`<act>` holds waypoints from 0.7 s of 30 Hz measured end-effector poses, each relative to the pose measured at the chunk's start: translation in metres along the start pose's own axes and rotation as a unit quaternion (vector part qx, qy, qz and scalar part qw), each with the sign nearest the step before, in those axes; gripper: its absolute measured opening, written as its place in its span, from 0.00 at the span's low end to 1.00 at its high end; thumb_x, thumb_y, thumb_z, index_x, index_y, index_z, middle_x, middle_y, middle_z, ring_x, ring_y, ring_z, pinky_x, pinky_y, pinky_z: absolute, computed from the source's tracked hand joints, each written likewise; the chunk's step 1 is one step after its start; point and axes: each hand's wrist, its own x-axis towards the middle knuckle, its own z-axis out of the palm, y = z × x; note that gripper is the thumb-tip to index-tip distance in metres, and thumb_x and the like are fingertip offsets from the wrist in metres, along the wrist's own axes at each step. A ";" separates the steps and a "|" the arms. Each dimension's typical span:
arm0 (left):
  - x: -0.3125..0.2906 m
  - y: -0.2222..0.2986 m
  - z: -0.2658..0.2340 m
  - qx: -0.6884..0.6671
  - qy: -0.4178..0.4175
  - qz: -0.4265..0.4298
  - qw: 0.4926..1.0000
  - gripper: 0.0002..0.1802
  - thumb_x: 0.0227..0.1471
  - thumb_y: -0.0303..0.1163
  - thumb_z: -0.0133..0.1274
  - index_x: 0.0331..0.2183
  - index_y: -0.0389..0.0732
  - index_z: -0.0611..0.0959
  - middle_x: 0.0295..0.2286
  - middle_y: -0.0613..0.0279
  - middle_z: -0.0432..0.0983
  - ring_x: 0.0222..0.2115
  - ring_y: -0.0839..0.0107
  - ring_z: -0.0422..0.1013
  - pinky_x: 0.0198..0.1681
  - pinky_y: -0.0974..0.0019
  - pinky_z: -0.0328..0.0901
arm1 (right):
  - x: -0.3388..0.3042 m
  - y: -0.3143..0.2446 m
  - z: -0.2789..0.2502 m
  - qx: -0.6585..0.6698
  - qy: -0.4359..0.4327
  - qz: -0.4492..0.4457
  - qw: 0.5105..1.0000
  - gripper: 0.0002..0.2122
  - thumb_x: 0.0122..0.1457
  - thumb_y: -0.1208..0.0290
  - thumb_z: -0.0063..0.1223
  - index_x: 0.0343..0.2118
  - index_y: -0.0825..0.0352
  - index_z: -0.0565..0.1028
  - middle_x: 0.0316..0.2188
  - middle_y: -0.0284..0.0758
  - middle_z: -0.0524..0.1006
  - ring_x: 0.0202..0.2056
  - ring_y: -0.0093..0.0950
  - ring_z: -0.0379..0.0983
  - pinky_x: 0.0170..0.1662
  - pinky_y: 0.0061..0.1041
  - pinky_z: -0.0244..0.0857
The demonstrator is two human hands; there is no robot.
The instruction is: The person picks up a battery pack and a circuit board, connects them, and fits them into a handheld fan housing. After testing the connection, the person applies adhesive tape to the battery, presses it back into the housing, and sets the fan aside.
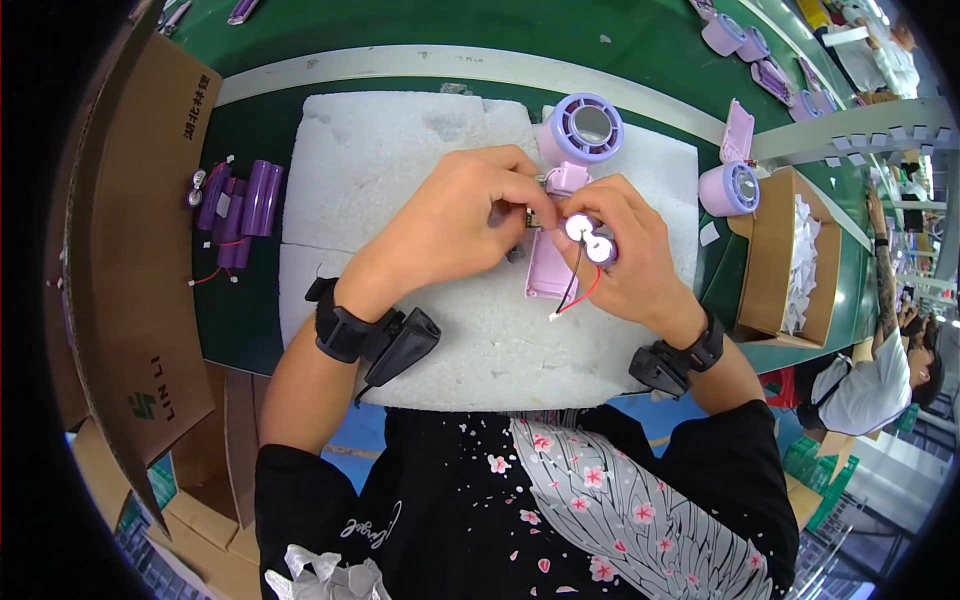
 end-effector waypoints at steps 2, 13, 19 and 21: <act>0.000 0.002 0.000 -0.055 -0.013 0.023 0.998 0.13 0.38 0.14 0.56 0.30 0.37 0.83 0.35 0.59 0.76 0.34 0.68 0.73 0.36 0.68 0.69 | 0.000 0.000 0.001 0.010 0.004 0.004 1.000 0.11 0.50 0.80 0.60 0.36 0.67 0.72 0.31 0.38 0.73 0.31 0.33 0.72 0.34 0.25 0.66; 0.003 -0.004 0.003 -0.135 -0.002 -0.033 0.990 0.10 0.43 0.16 0.57 0.33 0.33 0.80 0.34 0.64 0.75 0.33 0.77 0.69 0.38 0.73 0.67 | -0.006 0.011 0.006 0.227 0.162 0.113 0.954 0.12 0.55 0.83 0.50 0.43 0.69 0.67 0.36 0.37 0.71 0.33 0.23 0.69 0.37 0.22 0.66; 0.002 -0.004 0.001 -0.178 -0.011 -0.069 0.982 0.09 0.43 0.16 0.57 0.32 0.34 0.80 0.33 0.66 0.75 0.32 0.79 0.69 0.38 0.74 0.66 | -0.002 0.016 0.001 0.112 0.112 0.048 0.986 0.14 0.50 0.81 0.53 0.41 0.68 0.69 0.35 0.38 0.69 0.33 0.27 0.67 0.36 0.24 0.63; 0.002 -0.003 0.000 -0.178 -0.026 -0.092 0.979 0.09 0.43 0.16 0.56 0.31 0.35 0.80 0.33 0.67 0.74 0.32 0.80 0.68 0.38 0.75 0.65 | -0.001 0.013 -0.001 0.103 0.067 0.019 0.992 0.13 0.50 0.81 0.53 0.39 0.68 0.68 0.36 0.36 0.67 0.34 0.23 0.64 0.37 0.21 0.60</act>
